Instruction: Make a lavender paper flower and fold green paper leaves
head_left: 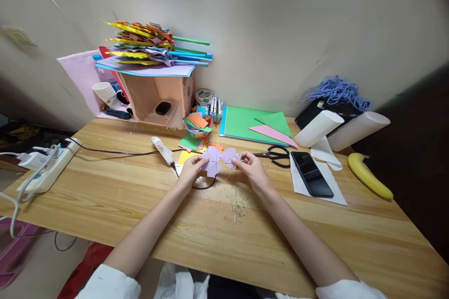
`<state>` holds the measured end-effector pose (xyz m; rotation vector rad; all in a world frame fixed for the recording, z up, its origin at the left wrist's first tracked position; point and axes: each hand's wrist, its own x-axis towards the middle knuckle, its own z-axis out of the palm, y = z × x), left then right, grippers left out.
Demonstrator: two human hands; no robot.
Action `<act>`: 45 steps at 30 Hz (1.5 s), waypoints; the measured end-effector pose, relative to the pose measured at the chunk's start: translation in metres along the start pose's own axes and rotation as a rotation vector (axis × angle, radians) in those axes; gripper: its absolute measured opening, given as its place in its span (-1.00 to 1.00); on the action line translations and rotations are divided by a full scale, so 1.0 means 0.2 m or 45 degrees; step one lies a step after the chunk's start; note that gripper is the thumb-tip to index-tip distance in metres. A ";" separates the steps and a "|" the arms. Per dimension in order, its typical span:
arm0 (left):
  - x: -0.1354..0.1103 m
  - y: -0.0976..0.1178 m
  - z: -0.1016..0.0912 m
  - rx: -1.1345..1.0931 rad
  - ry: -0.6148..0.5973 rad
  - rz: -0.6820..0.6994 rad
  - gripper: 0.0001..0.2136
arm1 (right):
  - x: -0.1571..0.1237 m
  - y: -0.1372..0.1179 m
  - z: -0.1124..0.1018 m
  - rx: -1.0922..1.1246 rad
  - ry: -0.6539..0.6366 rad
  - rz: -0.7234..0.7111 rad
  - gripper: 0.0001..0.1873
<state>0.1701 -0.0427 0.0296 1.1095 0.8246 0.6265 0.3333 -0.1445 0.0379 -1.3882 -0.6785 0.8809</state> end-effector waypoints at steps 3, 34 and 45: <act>-0.01 0.00 0.01 0.025 -0.050 0.038 -0.70 | -0.02 0.02 0.03 -0.007 -0.025 0.038 -0.64; -0.05 0.05 0.04 0.122 -0.072 0.052 -0.72 | -0.03 0.03 0.05 0.003 0.003 -0.033 -0.64; -0.05 0.05 -0.03 0.386 -0.260 0.026 -0.68 | -0.05 0.03 0.10 -0.006 -0.169 0.039 -0.61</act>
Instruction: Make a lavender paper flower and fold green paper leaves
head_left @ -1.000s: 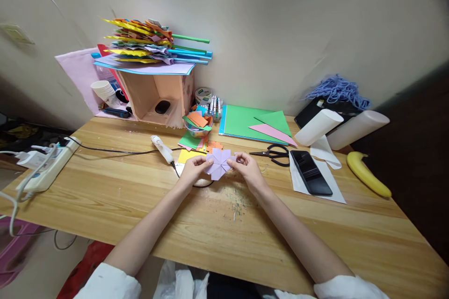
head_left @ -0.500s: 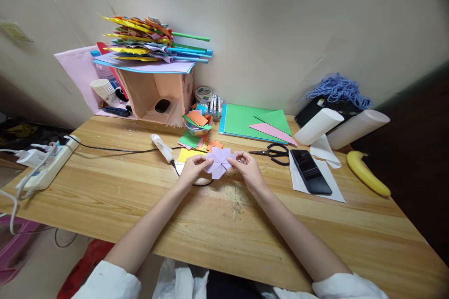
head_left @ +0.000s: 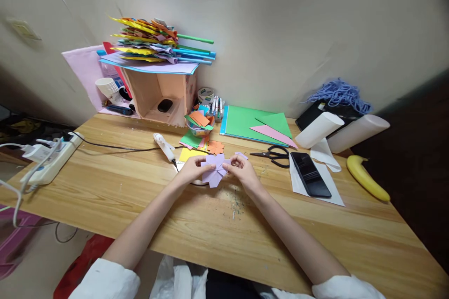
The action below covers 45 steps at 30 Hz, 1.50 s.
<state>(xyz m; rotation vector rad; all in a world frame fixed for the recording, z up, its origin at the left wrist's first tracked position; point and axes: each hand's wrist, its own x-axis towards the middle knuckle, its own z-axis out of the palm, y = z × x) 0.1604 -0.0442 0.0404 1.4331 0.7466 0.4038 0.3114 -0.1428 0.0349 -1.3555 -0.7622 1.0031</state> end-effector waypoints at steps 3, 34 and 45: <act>-0.04 -0.01 -0.03 -0.018 -0.025 0.032 -0.72 | 0.00 0.01 0.03 -0.033 -0.064 0.012 -0.63; -0.69 -0.19 -0.61 1.593 0.440 0.275 -0.71 | 0.18 0.13 0.68 -1.105 -0.326 -0.731 -0.69; -0.60 -0.27 -0.49 1.316 1.054 0.072 -0.92 | 0.38 0.18 0.85 -1.114 -0.361 -0.707 -0.82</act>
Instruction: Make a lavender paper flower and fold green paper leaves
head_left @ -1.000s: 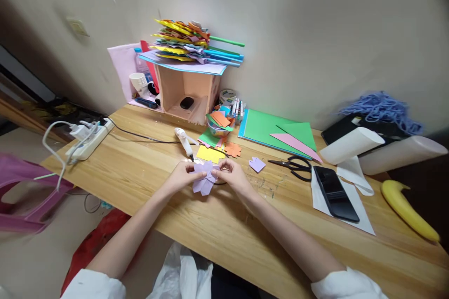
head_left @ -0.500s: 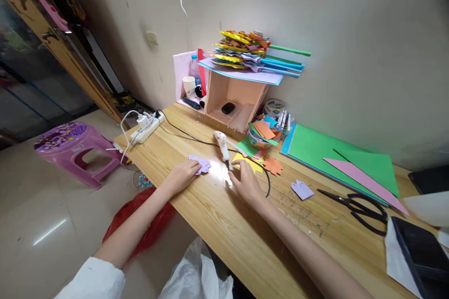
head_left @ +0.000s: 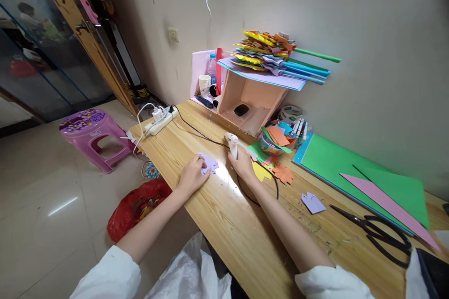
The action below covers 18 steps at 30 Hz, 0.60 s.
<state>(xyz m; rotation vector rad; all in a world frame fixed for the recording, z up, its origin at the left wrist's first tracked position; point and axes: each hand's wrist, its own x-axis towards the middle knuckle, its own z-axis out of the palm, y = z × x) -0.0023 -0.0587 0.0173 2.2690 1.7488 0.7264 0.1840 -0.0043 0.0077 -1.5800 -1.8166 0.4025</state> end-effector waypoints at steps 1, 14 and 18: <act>0.00 0.01 0.00 0.004 0.012 -0.011 -0.93 | -0.01 0.00 -0.01 -0.004 0.011 0.000 -0.81; 0.01 0.08 0.05 0.114 0.021 -0.224 -0.93 | -0.32 0.03 -0.14 0.493 -0.167 0.168 -0.60; 0.02 0.13 0.04 0.135 0.008 -0.238 -0.93 | -0.33 0.05 -0.12 0.574 -0.221 0.166 -0.60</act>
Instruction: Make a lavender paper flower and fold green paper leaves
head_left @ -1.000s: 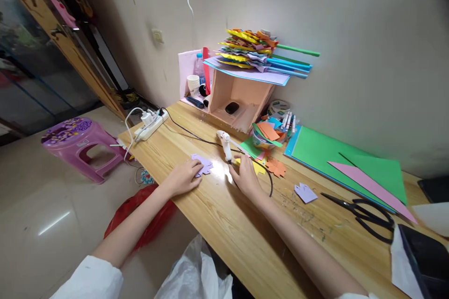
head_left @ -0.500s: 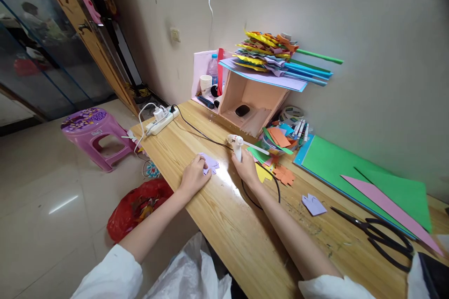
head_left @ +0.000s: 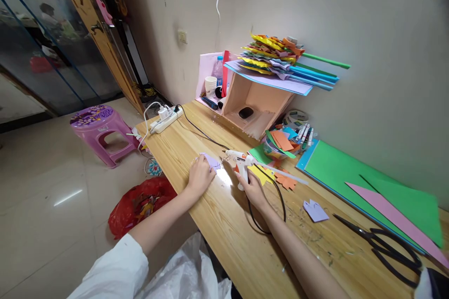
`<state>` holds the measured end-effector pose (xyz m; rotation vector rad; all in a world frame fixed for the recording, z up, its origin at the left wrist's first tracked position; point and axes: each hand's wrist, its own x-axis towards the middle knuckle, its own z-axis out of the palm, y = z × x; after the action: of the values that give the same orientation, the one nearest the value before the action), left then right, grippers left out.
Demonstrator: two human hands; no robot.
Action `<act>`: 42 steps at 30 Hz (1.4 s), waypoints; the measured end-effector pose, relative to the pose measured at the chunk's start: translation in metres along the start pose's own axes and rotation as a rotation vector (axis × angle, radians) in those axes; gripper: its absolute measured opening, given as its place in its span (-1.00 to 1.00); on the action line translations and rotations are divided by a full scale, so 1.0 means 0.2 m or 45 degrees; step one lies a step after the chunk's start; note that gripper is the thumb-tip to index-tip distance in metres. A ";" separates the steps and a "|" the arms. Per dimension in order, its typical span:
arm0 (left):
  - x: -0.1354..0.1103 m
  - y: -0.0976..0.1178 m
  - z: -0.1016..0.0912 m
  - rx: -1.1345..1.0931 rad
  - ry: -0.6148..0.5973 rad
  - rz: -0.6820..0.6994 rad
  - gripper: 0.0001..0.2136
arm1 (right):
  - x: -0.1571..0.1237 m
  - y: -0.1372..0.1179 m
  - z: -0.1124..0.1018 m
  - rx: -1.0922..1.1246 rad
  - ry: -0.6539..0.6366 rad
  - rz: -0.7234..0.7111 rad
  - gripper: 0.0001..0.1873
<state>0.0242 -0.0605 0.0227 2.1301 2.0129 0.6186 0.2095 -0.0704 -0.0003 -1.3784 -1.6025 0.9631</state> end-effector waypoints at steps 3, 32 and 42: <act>0.00 0.00 0.00 -0.021 -0.001 -0.017 -0.91 | 0.01 0.00 -0.01 0.031 -0.053 0.034 -0.59; 0.02 -0.15 0.00 -0.405 -0.030 -0.034 -0.87 | 0.01 -0.10 -0.09 0.144 -0.469 0.167 -0.76; 0.03 -0.16 0.00 -0.412 -0.025 -0.013 -0.88 | 0.03 -0.11 -0.07 0.120 -0.450 0.132 -0.76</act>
<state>-0.0046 -0.0524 0.0114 1.9263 1.7698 0.8522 0.2142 -0.0669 0.0261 -1.2880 -1.7263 1.3883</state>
